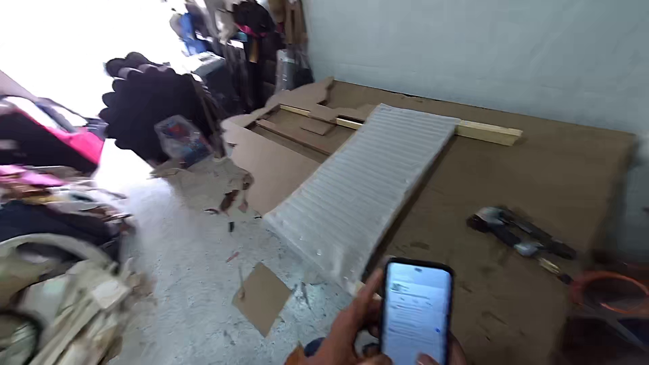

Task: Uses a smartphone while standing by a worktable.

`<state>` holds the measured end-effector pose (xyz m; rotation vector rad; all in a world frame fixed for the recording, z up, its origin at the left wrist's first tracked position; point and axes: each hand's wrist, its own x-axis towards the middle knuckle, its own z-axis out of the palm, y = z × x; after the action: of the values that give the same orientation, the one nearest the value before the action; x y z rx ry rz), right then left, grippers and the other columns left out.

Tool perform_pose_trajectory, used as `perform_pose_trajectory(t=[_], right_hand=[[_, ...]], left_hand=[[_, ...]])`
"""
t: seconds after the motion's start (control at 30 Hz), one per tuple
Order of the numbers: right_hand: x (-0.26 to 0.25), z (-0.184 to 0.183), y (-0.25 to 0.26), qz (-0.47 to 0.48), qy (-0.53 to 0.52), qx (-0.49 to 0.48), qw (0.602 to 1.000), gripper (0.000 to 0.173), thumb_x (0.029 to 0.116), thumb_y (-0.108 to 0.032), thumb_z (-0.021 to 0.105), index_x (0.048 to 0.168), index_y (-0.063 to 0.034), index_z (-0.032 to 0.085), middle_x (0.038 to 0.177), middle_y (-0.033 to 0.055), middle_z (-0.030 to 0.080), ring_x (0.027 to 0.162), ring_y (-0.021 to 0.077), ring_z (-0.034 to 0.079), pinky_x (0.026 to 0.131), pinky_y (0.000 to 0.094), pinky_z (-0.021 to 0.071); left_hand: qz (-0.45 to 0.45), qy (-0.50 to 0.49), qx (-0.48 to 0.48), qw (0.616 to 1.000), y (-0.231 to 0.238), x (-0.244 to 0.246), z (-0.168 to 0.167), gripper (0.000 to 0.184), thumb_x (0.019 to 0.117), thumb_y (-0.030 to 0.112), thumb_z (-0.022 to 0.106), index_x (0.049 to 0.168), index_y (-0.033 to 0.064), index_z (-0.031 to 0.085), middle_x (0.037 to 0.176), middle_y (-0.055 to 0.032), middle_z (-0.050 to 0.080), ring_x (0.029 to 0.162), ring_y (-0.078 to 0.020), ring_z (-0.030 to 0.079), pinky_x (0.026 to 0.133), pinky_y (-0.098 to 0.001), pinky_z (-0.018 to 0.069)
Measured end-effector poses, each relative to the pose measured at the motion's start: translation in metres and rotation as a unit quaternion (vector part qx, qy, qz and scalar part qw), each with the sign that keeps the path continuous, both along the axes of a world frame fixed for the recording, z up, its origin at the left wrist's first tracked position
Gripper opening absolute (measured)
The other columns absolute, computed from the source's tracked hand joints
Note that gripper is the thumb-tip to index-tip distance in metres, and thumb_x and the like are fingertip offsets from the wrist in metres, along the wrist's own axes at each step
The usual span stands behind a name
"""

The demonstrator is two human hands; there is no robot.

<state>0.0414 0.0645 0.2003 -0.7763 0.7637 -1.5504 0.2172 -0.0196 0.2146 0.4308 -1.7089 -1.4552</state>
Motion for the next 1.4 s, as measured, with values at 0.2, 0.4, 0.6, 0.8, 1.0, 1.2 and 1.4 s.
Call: perform_pose_trajectory(t=[0.2,0.4,0.6,0.8,1.0,1.2,1.4], right_hand=[[0.017,-0.002,0.012,0.0,0.015,-0.073,0.997,0.06,0.0986,-0.009,0.058,0.153,-0.0069,0.031,0.134,0.0135,0.063,0.112,0.0279,0.068,0.084,0.0489,0.0636],[0.044,0.005,0.029,-0.026,-0.006,-0.04,0.999,0.067,0.0956,-0.003,0.06,0.152,-0.0057,0.025,0.134,0.014,0.063,0.113,0.0316,0.069,0.083,0.0544,0.0637],[0.063,0.0,0.052,-0.072,-0.046,-0.035,0.996,0.057,0.1,-0.003,0.048,0.153,-0.0042,0.026,0.135,0.0224,0.059,0.115,0.0398,0.066,0.08,0.0598,0.0624],[0.067,0.001,0.083,-0.163,-0.04,-0.023,0.986,0.05,0.1034,-0.007,0.046,0.151,-0.0033,0.033,0.132,0.0216,0.062,0.111,0.0375,0.068,0.077,0.0571,0.0631],[0.046,0.006,0.117,-0.17,-0.016,-0.042,0.984,0.065,0.0934,0.005,0.056,0.15,-0.004,0.026,0.132,0.0189,0.062,0.111,0.0359,0.069,0.081,0.0558,0.0633],[-0.01,-0.01,0.157,-0.124,-0.081,-0.118,0.982,0.061,0.098,-0.005,0.045,0.156,-0.0048,0.024,0.141,0.0239,0.054,0.122,0.0407,0.06,0.09,0.0626,0.0566],[-0.09,-0.01,0.222,-0.168,-0.05,-0.103,0.979,0.058,0.0998,-0.004,0.042,0.155,-0.0039,0.027,0.14,0.0188,0.056,0.123,0.033,0.061,0.096,0.058,0.0557]], left_hand=[[-0.062,0.065,0.051,0.995,-0.005,0.005,-0.003,0.092,0.0974,0.036,0.067,0.166,0.0205,0.006,0.14,-0.0154,0.06,0.115,-0.0275,0.067,0.094,-0.0439,0.0595],[-0.127,0.078,0.078,0.986,-0.007,0.022,-0.006,0.093,0.099,0.031,0.065,0.166,0.0188,0.001,0.143,-0.0167,0.056,0.117,-0.0272,0.066,0.096,-0.0437,0.0588],[-0.195,0.084,0.094,0.973,-0.002,0.026,-0.02,0.093,0.098,0.033,0.066,0.166,0.022,0.003,0.141,-0.0174,0.057,0.115,-0.0282,0.066,0.095,-0.0434,0.0588],[-0.247,0.078,0.076,0.963,0.016,0.008,-0.019,0.092,0.0989,0.033,0.064,0.166,0.0237,0.001,0.143,-0.0163,0.056,0.115,-0.0274,0.067,0.094,-0.0429,0.0597],[-0.29,0.076,0.085,0.95,0.04,-0.021,-0.011,0.093,0.0994,0.029,0.064,0.166,0.0204,0.0,0.142,-0.0176,0.056,0.114,-0.0275,0.067,0.092,-0.0426,0.0607],[-0.293,0.068,0.089,0.95,0.078,-0.074,-0.007,0.093,0.0989,0.027,0.064,0.165,0.0175,0.0,0.139,-0.0189,0.058,0.112,-0.0286,0.068,0.089,-0.043,0.0614],[-0.301,0.069,0.103,0.945,0.141,-0.162,-0.008,0.094,0.0983,0.026,0.066,0.165,0.0145,0.001,0.143,-0.0203,0.054,0.114,-0.0296,0.067,0.092,-0.0438,0.0606]])
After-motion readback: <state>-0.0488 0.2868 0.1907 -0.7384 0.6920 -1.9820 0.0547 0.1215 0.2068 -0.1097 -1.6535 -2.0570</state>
